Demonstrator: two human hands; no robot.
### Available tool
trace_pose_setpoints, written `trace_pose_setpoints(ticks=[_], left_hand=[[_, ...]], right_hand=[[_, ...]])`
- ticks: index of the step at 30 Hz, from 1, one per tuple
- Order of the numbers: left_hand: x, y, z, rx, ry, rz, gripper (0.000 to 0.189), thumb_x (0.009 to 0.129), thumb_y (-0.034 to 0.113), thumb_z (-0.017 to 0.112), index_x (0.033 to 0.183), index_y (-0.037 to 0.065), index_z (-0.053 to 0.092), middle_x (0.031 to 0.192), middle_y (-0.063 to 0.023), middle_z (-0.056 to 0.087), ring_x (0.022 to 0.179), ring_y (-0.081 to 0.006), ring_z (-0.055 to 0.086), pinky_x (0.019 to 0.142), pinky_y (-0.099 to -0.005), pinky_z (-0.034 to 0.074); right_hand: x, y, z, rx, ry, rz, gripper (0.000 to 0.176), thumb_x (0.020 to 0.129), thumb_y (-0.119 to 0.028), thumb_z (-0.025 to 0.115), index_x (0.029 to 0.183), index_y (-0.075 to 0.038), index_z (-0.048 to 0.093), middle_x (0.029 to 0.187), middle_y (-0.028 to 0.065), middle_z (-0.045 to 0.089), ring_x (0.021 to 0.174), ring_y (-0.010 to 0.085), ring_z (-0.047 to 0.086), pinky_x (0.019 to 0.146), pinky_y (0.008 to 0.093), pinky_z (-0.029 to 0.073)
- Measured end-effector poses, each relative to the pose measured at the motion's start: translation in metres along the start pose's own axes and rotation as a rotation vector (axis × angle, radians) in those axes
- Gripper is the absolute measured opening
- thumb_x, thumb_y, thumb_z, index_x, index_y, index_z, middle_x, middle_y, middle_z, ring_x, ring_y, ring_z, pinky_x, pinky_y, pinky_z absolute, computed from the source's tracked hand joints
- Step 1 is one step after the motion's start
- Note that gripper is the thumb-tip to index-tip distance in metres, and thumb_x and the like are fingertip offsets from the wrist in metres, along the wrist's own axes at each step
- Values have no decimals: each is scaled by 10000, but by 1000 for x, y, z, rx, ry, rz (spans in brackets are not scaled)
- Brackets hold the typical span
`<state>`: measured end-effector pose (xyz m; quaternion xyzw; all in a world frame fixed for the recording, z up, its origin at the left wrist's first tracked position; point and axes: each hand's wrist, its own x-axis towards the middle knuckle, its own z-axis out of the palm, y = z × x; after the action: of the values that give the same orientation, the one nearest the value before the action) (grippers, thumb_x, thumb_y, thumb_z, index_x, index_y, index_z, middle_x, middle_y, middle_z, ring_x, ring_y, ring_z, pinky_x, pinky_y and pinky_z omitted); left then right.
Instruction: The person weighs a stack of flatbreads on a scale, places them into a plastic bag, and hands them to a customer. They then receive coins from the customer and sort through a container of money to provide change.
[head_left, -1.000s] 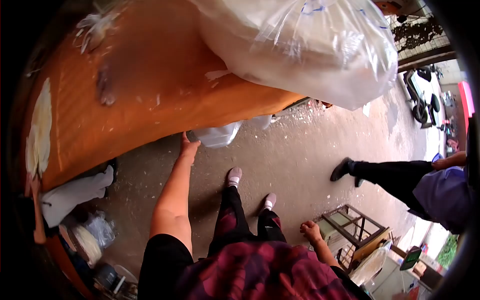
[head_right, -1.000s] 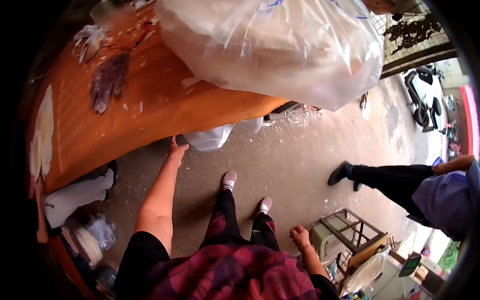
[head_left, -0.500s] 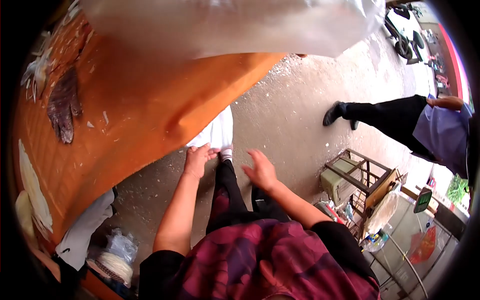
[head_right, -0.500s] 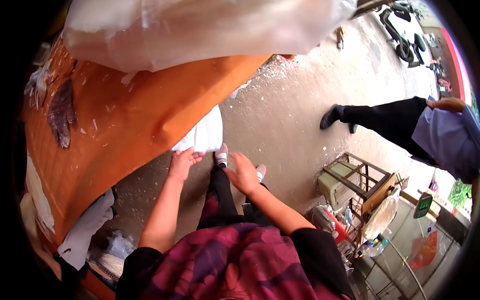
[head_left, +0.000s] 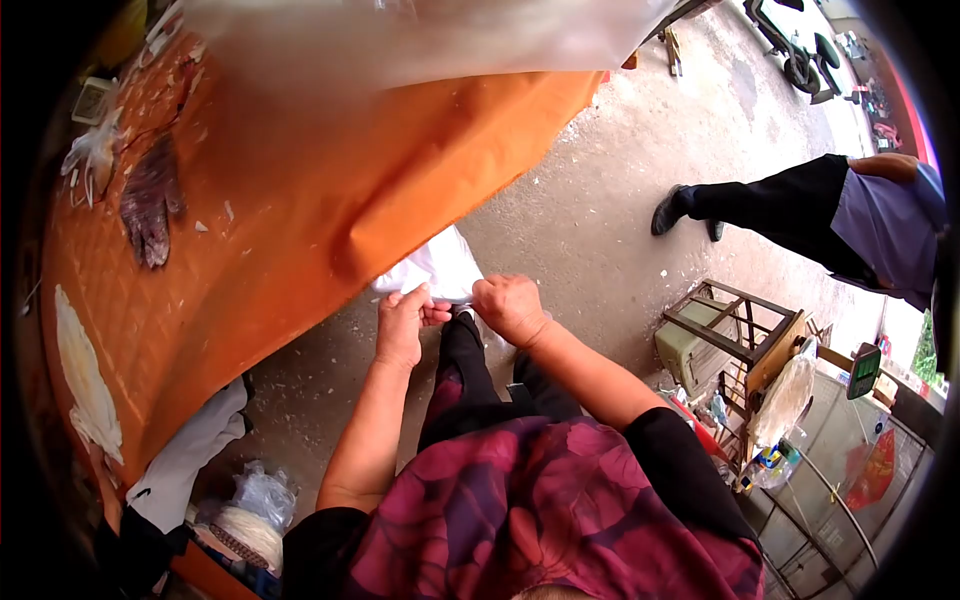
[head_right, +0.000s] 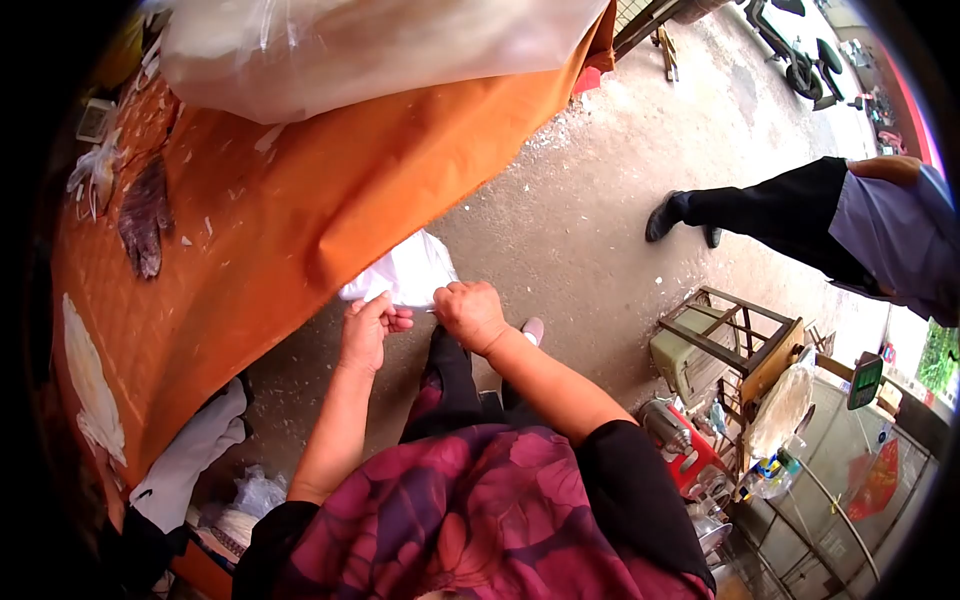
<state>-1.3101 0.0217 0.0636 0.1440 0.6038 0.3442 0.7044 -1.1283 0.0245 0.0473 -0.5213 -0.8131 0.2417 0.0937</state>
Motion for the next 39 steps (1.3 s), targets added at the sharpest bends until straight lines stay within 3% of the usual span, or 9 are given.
trace_pose_setpoints(ticks=[5, 14, 18, 21, 26, 29, 31, 35, 39], left_hand=[[-18, 20, -8, 100, -37, 85, 279, 869, 207, 520, 648, 35, 524, 648, -125, 606, 541, -163, 580, 526, -283, 516], [-37, 8, -26, 125, -180, -12, 472, 856, 461, 517, 606, 60, 519, 577, -91, 582, 463, -147, 560, 408, -224, 451], [-58, -22, -20, 70, -349, -293, 553, 792, 553, 548, 968, 29, 542, 897, -119, 625, 793, -215, 624, 642, -357, 511], [-64, -30, -2, -402, -440, -222, 557, 786, 532, 569, 1033, 34, 525, 957, -129, 613, 888, -226, 600, 748, -395, 485], [-6, -68, 36, -557, -508, -297, 376, 798, 292, 643, 1039, 26, 532, 964, -101, 616, 857, -250, 600, 788, -403, 486], [-32, -77, 115, -203, -244, -171, 216, 785, 137, 604, 955, 5, 586, 861, -89, 633, 790, -192, 602, 759, -332, 488], [-76, -88, 164, 103, -478, 165, 186, 758, 60, 567, 936, 12, 595, 832, -56, 627, 753, -151, 587, 713, -267, 465], [-171, -114, 243, 610, -945, 150, 292, 745, 24, 508, 1022, 25, 599, 794, 40, 570, 697, -74, 510, 669, -198, 402], [-223, -169, 274, 1212, -1295, 127, 276, 727, 98, 515, 983, 49, 606, 728, 36, 542, 668, -48, 458, 588, -222, 390]], right_hand=[[-8, -2, -27, 283, -41, -88, 124, 791, -214, 548, 738, -109, 589, 693, 92, 601, 646, 280, 597, 560, 388, 474], [-25, -11, -41, -38, 88, -90, 210, 781, -242, 578, 656, -89, 507, 602, 80, 543, 605, 279, 571, 532, 384, 432], [-78, -20, -43, -88, 159, -131, 194, 763, -224, 584, 640, -104, 493, 584, 76, 538, 554, 253, 561, 500, 373, 408], [-127, -28, -53, -2, 184, -143, 164, 740, -174, 589, 637, -97, 487, 577, 81, 527, 542, 257, 554, 484, 368, 411], [-211, -34, -71, 43, 237, -147, 191, 745, -212, 617, 644, -93, 507, 599, 54, 529, 574, 247, 562, 504, 363, 424], [-271, -25, -65, 95, 244, -24, 208, 753, -219, 613, 635, -93, 496, 610, 54, 537, 607, 271, 568, 541, 374, 437], [-317, -14, -60, 403, 109, 230, 201, 797, -278, 606, 745, -86, 571, 700, 44, 593, 679, 199, 595, 590, 319, 456], [-407, 24, -66, 1484, 303, 846, 309, 860, -376, 537, 986, -101, 600, 944, 17, 619, 855, 132, 590, 671, 269, 479], [-468, 40, -81, 1910, 576, 777, 443, 861, -424, 521, 1170, -109, 481, 1073, 57, 583, 922, 173, 589, 727, 346, 512]])
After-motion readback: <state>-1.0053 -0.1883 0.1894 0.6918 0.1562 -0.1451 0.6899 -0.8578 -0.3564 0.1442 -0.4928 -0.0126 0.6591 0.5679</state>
